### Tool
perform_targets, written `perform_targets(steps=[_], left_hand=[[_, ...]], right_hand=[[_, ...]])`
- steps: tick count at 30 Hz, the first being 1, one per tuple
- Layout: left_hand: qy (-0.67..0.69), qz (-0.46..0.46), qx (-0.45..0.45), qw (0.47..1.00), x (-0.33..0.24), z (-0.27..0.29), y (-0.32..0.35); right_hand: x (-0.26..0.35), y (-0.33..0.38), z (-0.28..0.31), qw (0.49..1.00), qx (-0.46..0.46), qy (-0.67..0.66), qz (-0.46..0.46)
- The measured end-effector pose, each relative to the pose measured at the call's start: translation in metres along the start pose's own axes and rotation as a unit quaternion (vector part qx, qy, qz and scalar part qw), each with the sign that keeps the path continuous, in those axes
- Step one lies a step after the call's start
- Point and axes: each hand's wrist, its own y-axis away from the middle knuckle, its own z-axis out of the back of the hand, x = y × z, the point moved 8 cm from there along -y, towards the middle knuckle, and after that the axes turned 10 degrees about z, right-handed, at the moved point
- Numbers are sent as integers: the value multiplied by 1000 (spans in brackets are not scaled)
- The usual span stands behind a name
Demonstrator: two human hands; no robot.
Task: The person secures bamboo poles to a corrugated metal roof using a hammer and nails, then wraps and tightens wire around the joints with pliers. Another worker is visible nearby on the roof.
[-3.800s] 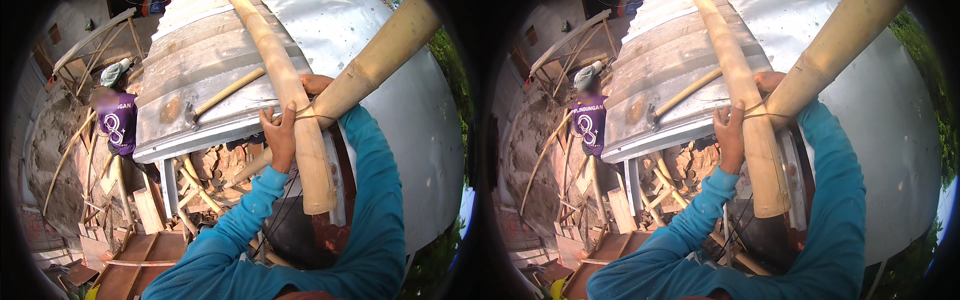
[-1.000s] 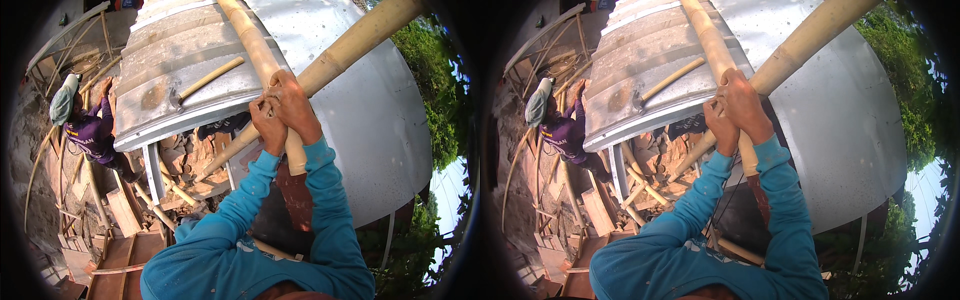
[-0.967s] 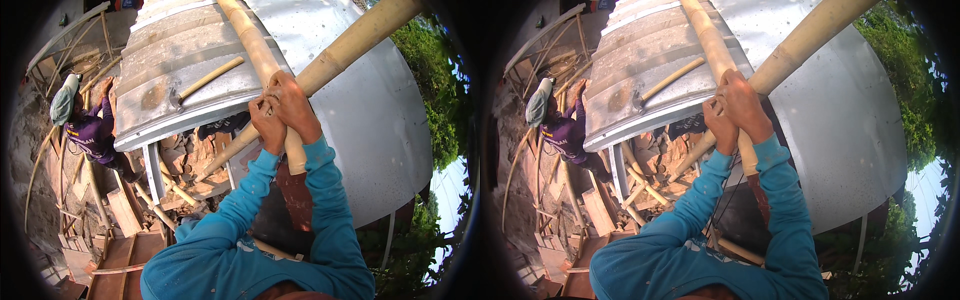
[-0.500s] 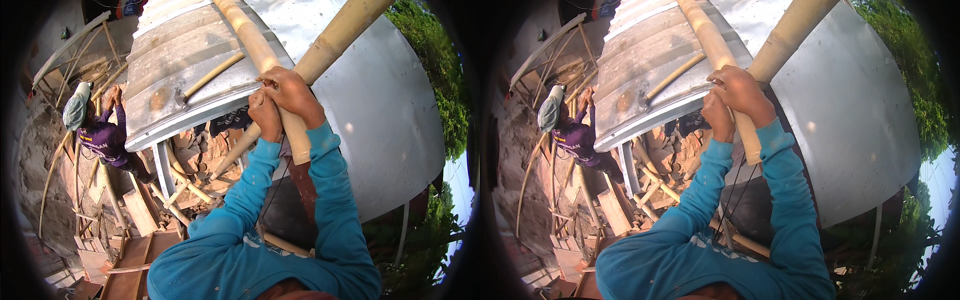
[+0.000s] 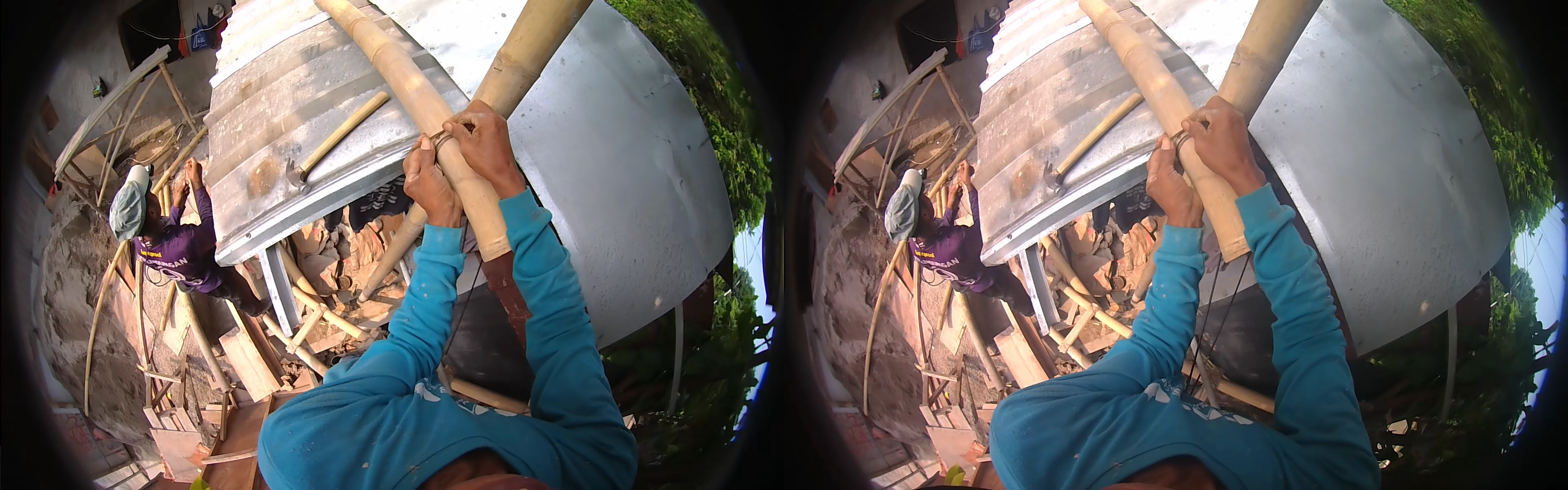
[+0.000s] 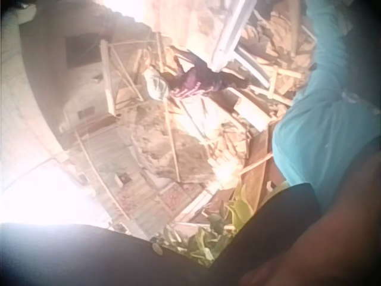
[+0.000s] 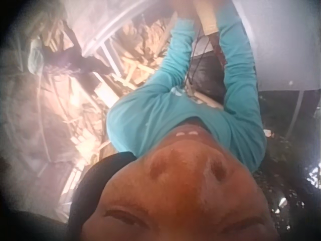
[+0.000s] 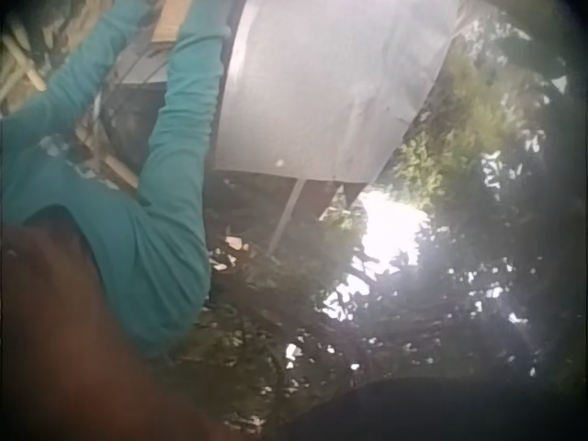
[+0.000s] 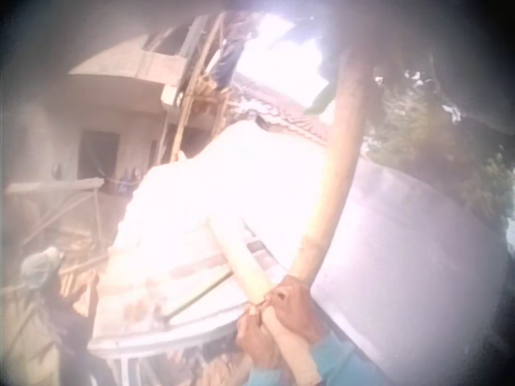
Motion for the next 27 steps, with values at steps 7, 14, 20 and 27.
perform_targets(steps=[7,14,20,27], left_hand=[[-182,-120,-36,975,-25,-8,10],[-167,-119,-46,978,-29,-11,8],[-252,-129,-58,957,-30,-8,15],[-173,-88,-14,981,-21,-5,14]], right_hand=[[3,1,2,1000,-2,-25,-11],[27,-2,-6,997,45,-39,57],[41,-11,-23,989,136,-28,48],[29,-8,-19,987,94,108,72]])
